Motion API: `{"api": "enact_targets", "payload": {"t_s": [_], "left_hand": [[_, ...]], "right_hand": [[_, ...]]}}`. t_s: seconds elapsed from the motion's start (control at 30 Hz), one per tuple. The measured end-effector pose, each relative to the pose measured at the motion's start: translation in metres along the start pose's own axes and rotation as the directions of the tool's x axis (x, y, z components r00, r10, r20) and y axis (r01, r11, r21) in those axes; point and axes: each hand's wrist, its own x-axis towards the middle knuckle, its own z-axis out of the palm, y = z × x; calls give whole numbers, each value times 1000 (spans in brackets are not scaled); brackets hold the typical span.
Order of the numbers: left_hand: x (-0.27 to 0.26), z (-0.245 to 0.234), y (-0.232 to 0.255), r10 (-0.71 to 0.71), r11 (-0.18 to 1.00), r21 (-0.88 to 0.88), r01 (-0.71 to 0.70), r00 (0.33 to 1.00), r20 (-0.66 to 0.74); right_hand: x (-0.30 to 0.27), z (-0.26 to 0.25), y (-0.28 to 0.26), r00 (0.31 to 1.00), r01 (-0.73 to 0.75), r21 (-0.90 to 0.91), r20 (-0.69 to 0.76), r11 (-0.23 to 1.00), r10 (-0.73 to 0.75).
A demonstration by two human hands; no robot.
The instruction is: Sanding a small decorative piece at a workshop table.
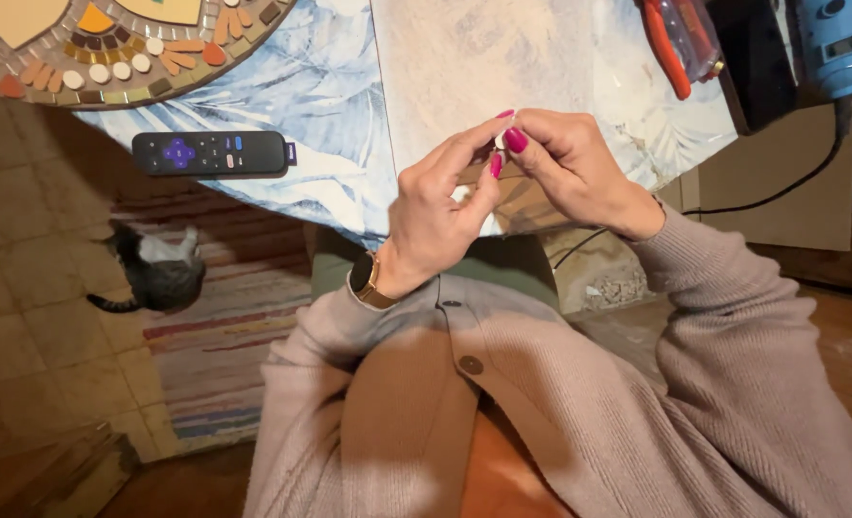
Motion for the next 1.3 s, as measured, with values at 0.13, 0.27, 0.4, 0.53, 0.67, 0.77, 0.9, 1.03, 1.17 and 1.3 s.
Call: {"api": "enact_targets", "payload": {"t_s": [0.13, 0.27, 0.4, 0.53, 0.67, 0.77, 0.9, 1.03, 1.17, 1.3], "left_hand": [[0, 0, -1, -2, 1000, -6, 2, 1000, -21], [-1, -1, -3, -6, 1000, 5, 6, 999, -37], [-1, -2, -1, 1, 1000, -16, -2, 998, -62], [-5, -1, -10, 28, 994, 110, -25, 999, -27], [-10, -4, -15, 9, 801, 588, -114, 984, 178], [-16, -8, -23, -82, 632, 762, -145, 964, 251], [-18, -10, -30, -82, 647, 746, -158, 958, 275], [-18, -8, -32, -95, 622, 765, -171, 952, 290], [-17, -10, -28, -71, 626, 757, -187, 953, 294], [-22, -11, -33, -92, 615, 768, -179, 951, 296]], "right_hand": [[-1, 2, 2, 1000, 9, 1, -3, 1000, -9], [1, 2, 0, 1000, 20, -9, 11, 1000, -19], [1, 3, 1, 999, 45, -88, -6, 995, -46], [-6, 1, 31, 988, 147, -333, 3, 931, -155], [-13, -26, 43, 971, 239, -800, 188, 550, -149], [-13, -33, 57, 965, 263, -927, 252, 267, -76], [7, -23, 66, 938, 347, -869, 325, 352, -123], [53, -2, 63, 896, 432, -829, 349, 354, -276], [89, 7, 70, 886, 400, -838, 250, 371, -390], [66, 2, 53, 877, 460, -780, 327, 423, -351]]}}
